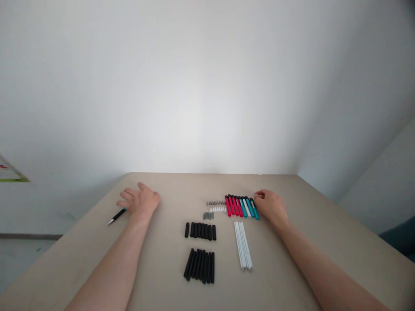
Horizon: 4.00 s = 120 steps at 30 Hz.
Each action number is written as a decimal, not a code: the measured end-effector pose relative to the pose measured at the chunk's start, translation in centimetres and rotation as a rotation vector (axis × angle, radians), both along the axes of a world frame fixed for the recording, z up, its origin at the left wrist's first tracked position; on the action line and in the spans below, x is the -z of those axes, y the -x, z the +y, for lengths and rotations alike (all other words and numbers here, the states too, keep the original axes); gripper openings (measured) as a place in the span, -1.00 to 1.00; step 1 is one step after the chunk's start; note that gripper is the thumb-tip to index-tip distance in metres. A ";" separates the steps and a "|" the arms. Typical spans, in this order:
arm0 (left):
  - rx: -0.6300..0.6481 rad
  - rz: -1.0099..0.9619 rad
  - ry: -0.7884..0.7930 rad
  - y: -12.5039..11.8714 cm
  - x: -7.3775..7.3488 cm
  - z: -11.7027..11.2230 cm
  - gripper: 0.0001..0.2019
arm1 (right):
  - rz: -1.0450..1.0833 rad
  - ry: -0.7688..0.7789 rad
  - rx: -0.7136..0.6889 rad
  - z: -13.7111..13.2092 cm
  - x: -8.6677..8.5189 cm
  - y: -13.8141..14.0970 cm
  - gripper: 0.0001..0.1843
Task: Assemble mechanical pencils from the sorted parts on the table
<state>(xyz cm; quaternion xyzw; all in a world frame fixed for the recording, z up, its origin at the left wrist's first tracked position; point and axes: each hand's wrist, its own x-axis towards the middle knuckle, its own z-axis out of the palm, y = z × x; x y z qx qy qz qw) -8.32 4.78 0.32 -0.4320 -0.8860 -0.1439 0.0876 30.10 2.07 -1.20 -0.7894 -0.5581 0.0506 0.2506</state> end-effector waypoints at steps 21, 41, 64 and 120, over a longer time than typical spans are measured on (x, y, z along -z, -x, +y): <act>0.377 0.053 0.116 -0.1 0.1 -0.5 -0.64 | -0.020 -0.021 0.005 -0.4 -0.6 0.6 -0.74; 1.725 -0.173 -0.363 -10.3 -2.4 -6.3 -0.70 | 0.096 -0.292 -0.928 -6.1 -4.3 7.7 -0.73; 1.463 0.042 -0.647 -7.7 -2.7 -4.6 -0.88 | 0.709 -0.385 -0.583 -4.5 -2.3 5.8 -0.44; 1.207 -0.651 -0.261 -8.9 -1.6 -5.4 -0.48 | 0.616 -0.277 -0.769 -4.0 -2.3 6.1 -0.69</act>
